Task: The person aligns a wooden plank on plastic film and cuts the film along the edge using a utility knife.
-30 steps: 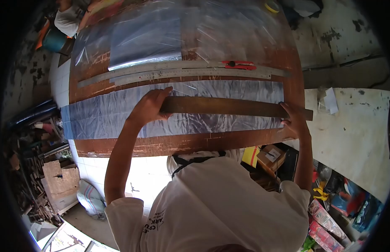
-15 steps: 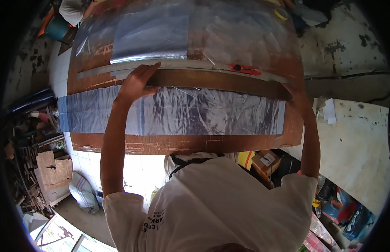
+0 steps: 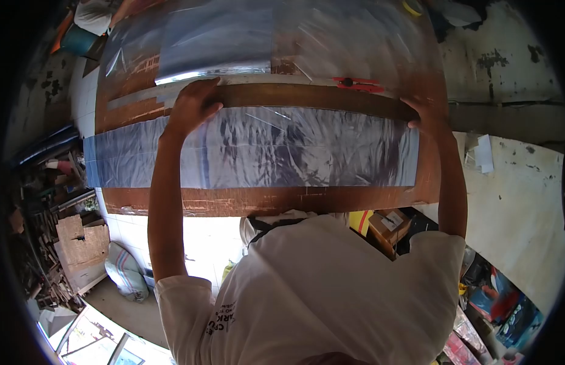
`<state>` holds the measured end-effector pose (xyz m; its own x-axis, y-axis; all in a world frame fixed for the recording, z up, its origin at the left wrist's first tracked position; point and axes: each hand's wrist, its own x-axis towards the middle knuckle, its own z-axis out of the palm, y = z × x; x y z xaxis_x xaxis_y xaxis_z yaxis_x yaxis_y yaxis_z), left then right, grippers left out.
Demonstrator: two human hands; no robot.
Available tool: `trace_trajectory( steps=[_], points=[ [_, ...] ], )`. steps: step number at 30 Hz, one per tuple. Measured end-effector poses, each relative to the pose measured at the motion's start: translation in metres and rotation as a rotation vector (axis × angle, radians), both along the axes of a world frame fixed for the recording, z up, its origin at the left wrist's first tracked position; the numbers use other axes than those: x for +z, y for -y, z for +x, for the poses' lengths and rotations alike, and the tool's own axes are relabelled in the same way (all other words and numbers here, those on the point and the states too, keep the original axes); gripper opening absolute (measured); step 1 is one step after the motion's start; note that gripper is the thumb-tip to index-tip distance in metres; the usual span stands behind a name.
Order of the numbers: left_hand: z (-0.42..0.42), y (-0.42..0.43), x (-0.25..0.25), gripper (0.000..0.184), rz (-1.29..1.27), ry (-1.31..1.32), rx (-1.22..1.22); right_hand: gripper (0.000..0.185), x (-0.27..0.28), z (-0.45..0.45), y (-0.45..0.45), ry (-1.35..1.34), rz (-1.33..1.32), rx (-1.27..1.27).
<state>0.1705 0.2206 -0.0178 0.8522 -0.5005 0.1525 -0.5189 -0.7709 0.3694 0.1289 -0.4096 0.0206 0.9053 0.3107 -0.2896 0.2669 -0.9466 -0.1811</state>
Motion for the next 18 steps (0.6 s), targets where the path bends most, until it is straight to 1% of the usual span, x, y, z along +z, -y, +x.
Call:
trace_trajectory(
  steps=[1, 2, 3, 4, 5, 6, 7, 9, 11, 13, 14, 15, 16, 18],
  points=[
    [-0.001, 0.005, 0.002, 0.071, 0.01, 0.026, 0.033, 0.082, 0.0, -0.005, -0.003, -0.006, 0.004, -0.015],
    [-0.006, 0.011, 0.002, 0.071, 0.014, 0.022, 0.017, 0.079, -0.001, -0.011, -0.005, 0.079, 0.002, 0.003],
    [-0.02, 0.028, 0.014, 0.066, 0.025, 0.12, 0.071, 0.077, 0.0, -0.016, -0.01, 0.164, -0.002, 0.02],
    [-0.036, 0.045, 0.023, 0.062, 0.034, 0.218, 0.125, 0.077, 0.005, -0.025, -0.023, 0.16, -0.001, 0.005],
    [-0.051, 0.059, 0.026, 0.061, -0.018, 0.187, 0.089, 0.071, 0.014, -0.039, -0.043, 0.229, 0.096, -0.127],
    [-0.071, 0.079, 0.029, 0.061, -0.008, 0.224, 0.047, 0.066, 0.019, -0.054, -0.059, 0.298, 0.192, -0.262],
    [-0.09, 0.097, 0.032, 0.063, -0.03, 0.116, -0.016, 0.066, 0.008, -0.07, -0.067, 0.292, 0.191, -0.278],
    [-0.122, 0.133, 0.025, 0.065, -0.133, 0.017, -0.138, 0.052, -0.025, -0.106, -0.085, 0.215, 0.853, -0.547],
    [-0.147, 0.163, 0.015, 0.072, -0.178, -0.092, -0.211, 0.045, -0.022, -0.146, -0.13, -0.067, 1.329, -0.862],
    [-0.163, 0.182, 0.007, 0.079, -0.152, -0.177, -0.24, 0.041, -0.022, -0.181, -0.177, -0.272, 1.675, -1.213],
    [-0.167, 0.188, 0.005, 0.079, -0.147, -0.182, -0.25, 0.042, -0.025, -0.198, -0.193, -0.362, 1.747, -1.32],
    [-0.17, 0.193, 0.003, 0.083, -0.12, -0.17, -0.233, 0.042, -0.028, -0.211, -0.207, -0.456, 1.818, -1.425],
    [-0.171, 0.197, 0.002, 0.088, -0.093, -0.154, -0.216, 0.042, -0.028, -0.22, -0.218, -0.451, 1.827, -1.432],
    [-0.172, 0.201, 0.0, 0.091, -0.059, -0.152, -0.219, 0.051, -0.028, -0.232, -0.237, -0.67, 2.051, -1.601]
  ],
)
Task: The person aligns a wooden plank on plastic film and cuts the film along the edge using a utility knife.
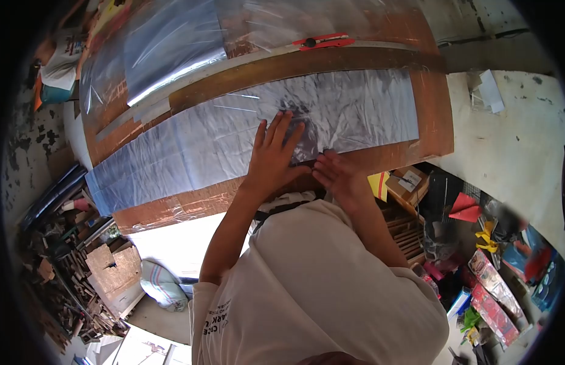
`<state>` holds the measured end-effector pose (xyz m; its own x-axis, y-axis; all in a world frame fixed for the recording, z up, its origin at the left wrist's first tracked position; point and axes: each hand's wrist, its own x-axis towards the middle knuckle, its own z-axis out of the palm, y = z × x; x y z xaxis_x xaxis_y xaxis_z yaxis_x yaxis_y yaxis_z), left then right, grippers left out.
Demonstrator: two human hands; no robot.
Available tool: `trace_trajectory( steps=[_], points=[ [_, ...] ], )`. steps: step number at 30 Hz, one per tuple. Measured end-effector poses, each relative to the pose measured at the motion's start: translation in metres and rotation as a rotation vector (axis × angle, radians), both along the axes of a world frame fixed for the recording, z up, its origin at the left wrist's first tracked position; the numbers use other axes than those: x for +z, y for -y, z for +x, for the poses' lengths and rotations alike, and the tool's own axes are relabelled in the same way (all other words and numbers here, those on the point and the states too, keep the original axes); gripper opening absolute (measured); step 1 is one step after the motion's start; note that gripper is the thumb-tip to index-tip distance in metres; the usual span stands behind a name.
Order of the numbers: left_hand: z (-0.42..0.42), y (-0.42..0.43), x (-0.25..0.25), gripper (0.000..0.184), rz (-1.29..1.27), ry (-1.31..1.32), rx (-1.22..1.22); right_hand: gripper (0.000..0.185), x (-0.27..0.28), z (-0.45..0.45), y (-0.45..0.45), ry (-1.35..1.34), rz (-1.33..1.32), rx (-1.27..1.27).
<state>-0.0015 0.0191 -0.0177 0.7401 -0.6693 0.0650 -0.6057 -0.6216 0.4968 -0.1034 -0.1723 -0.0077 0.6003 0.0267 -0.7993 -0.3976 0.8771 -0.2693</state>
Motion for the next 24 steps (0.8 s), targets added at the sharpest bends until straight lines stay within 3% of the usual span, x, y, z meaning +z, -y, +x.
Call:
trace_trajectory(
  steps=[6, 13, 19, 21, 22, 23, 24],
  points=[
    [0.0, -0.001, -0.007, 0.096, 0.095, 0.001, -0.033, 0.065, -0.006, -0.01, -0.021, -0.088, 0.097, -0.157],
    [-0.004, 0.003, -0.007, 0.095, 0.122, 0.017, -0.032, 0.069, -0.001, -0.007, -0.031, -0.086, 0.044, -0.196],
    [-0.017, 0.02, 0.0, 0.091, 0.223, 0.009, 0.141, 0.05, 0.003, -0.006, -0.039, -0.037, -0.09, -0.119],
    [-0.016, 0.025, -0.002, 0.087, 0.26, 0.022, 0.126, 0.032, 0.007, -0.006, -0.038, 0.017, -0.213, -0.072],
    [-0.015, 0.027, -0.002, 0.084, 0.296, 0.037, 0.11, 0.032, 0.005, -0.006, -0.031, 0.018, -0.216, -0.066],
    [-0.017, 0.028, -0.01, 0.084, 0.292, 0.037, 0.116, 0.028, -0.001, -0.006, -0.02, 0.153, -0.521, 0.121],
    [-0.021, 0.028, -0.025, 0.078, 0.363, 0.203, 0.102, 0.025, -0.006, -0.002, -0.013, 0.289, -0.822, 0.312]
  ],
)
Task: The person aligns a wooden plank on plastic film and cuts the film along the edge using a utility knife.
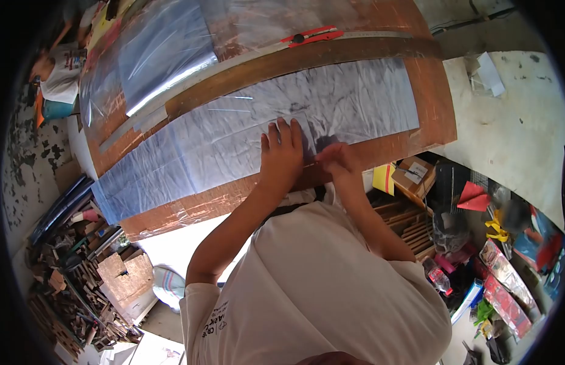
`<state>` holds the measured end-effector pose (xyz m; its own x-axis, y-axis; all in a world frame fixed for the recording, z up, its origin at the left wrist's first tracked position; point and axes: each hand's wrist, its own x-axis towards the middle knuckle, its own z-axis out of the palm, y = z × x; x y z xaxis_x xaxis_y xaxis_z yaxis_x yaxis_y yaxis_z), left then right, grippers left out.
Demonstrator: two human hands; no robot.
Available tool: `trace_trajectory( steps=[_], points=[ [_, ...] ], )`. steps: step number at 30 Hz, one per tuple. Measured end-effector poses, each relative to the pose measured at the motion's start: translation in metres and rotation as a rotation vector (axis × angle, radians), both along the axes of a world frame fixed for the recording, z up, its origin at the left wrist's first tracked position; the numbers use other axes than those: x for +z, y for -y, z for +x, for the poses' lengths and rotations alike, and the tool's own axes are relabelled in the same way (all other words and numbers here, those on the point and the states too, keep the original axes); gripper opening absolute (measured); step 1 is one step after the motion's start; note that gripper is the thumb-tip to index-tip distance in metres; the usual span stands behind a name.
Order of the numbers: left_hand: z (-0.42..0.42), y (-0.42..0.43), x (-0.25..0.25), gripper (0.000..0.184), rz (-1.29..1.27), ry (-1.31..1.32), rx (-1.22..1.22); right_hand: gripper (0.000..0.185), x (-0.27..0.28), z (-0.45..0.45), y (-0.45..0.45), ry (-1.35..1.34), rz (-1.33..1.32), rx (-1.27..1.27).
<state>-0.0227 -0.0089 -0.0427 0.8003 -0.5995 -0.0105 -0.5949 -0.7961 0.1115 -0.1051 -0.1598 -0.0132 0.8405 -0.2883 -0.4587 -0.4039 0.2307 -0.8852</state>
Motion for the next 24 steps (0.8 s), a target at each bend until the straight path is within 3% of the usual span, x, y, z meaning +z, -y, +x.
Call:
trace_trajectory(
  steps=[1, 3, 4, 6, 7, 9, 14, 17, 23, 24],
  points=[
    [-0.001, 0.002, -0.004, 0.073, 0.083, 0.157, -0.036, 0.025, -0.001, 0.011, 0.003, 0.0, -0.003, 0.004],
    [-0.002, 0.007, -0.003, 0.068, 0.086, 0.16, -0.04, 0.01, -0.006, 0.042, 0.009, 0.186, -0.505, -0.179],
    [-0.002, 0.011, 0.0, 0.062, 0.091, 0.167, -0.048, 0.01, -0.013, 0.058, 0.013, 0.184, -0.509, -0.177],
    [-0.001, 0.023, 0.008, 0.06, 0.124, 0.162, -0.024, 0.008, -0.028, 0.091, 0.018, 0.309, -0.831, -0.17],
    [0.001, 0.027, 0.011, 0.057, 0.162, 0.161, -0.002, 0.008, -0.032, 0.105, 0.017, 0.31, -0.831, -0.161],
    [0.003, 0.028, 0.013, 0.055, 0.144, 0.135, -0.003, 0.01, -0.037, 0.125, 0.011, 0.399, -1.088, -0.157],
    [0.007, 0.008, 0.002, 0.052, 0.045, 0.143, -0.056, 0.008, -0.05, 0.142, 0.004, 0.429, -1.213, -0.185],
    [0.014, 0.001, 0.015, 0.049, 0.003, 0.107, -0.113, 0.008, -0.049, 0.143, 0.005, 0.368, -1.316, -0.076],
    [0.043, -0.014, 0.037, 0.047, -0.073, -0.16, -0.241, 0.007, -0.046, 0.147, 0.004, 0.306, -1.305, -0.091],
    [0.048, -0.017, 0.037, 0.055, -0.065, -0.213, -0.256, 0.007, -0.047, 0.148, 0.005, 0.303, -1.313, -0.087]
  ],
)
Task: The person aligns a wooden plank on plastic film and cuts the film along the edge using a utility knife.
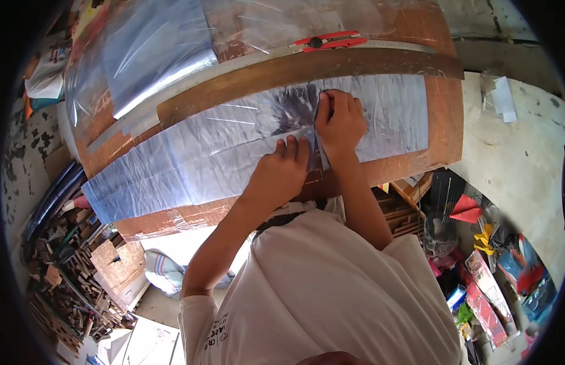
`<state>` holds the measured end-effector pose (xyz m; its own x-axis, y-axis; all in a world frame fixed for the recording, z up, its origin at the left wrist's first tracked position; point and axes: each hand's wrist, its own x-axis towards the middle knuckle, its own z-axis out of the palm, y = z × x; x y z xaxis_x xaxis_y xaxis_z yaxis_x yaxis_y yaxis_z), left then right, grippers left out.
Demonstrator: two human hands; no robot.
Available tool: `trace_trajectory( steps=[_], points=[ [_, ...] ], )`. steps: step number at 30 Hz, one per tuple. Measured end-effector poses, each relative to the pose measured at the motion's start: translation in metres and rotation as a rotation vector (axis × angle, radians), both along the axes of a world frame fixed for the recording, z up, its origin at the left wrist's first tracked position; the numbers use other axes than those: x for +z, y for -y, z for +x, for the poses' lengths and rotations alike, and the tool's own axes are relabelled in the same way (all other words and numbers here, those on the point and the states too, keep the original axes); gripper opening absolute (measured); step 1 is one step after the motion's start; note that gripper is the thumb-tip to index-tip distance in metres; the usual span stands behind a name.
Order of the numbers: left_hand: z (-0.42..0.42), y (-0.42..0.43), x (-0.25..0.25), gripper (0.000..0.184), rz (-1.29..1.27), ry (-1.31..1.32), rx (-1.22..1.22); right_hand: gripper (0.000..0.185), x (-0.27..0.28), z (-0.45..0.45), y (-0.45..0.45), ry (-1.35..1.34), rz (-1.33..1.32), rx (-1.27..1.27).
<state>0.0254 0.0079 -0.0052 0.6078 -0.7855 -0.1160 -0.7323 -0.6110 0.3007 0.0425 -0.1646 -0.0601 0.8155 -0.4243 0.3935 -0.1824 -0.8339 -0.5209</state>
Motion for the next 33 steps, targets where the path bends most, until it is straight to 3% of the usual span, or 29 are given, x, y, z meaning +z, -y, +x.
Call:
trace_trajectory(
  steps=[2, 4, 10, 17, 20, 22, 25, 28, 30, 31, 33],
  points=[
    [0.0, -0.001, 0.0, 0.065, 0.014, -0.056, -0.018, 0.007, -0.001, -0.002, 0.0, -0.009, -0.007, -0.001],
    [-0.005, 0.003, 0.001, 0.047, -0.071, -0.042, 0.035, 0.007, -0.001, 0.0, 0.0, -0.018, -0.017, -0.007],
    [-0.035, 0.01, -0.031, 0.048, -0.057, 0.299, 0.108, 0.007, -0.004, -0.001, -0.002, 0.046, -0.018, -0.024],
    [-0.044, 0.009, -0.04, 0.047, -0.214, 0.282, 0.232, 0.008, -0.002, -0.006, 0.002, 0.113, 0.007, 0.015],
    [-0.048, 0.007, -0.045, 0.047, -0.268, 0.272, 0.259, 0.007, 0.009, -0.019, 0.008, -0.039, 0.1, 0.143],
    [-0.05, 0.009, -0.049, 0.047, -0.287, 0.286, 0.291, 0.01, 0.02, -0.026, 0.008, -0.167, 0.398, 0.253],
    [-0.054, 0.01, -0.054, 0.047, -0.333, 0.298, 0.33, 0.012, 0.039, -0.012, 0.012, -0.126, 0.373, 0.34],
    [-0.06, 0.01, -0.058, 0.049, -0.351, 0.287, 0.355, 0.014, 0.053, 0.035, 0.019, 0.034, 0.104, 0.346],
    [-0.062, 0.009, -0.057, 0.05, -0.356, 0.258, 0.357, 0.022, 0.056, 0.066, 0.036, 0.019, -0.165, 0.337],
    [-0.063, 0.008, -0.057, 0.05, -0.347, 0.221, 0.357, 0.022, 0.055, 0.082, 0.047, 0.018, -0.177, 0.343],
    [-0.068, 0.01, -0.064, 0.05, -0.357, 0.232, 0.378, 0.028, 0.047, 0.106, 0.071, -0.222, -0.325, 0.505]
  ],
)
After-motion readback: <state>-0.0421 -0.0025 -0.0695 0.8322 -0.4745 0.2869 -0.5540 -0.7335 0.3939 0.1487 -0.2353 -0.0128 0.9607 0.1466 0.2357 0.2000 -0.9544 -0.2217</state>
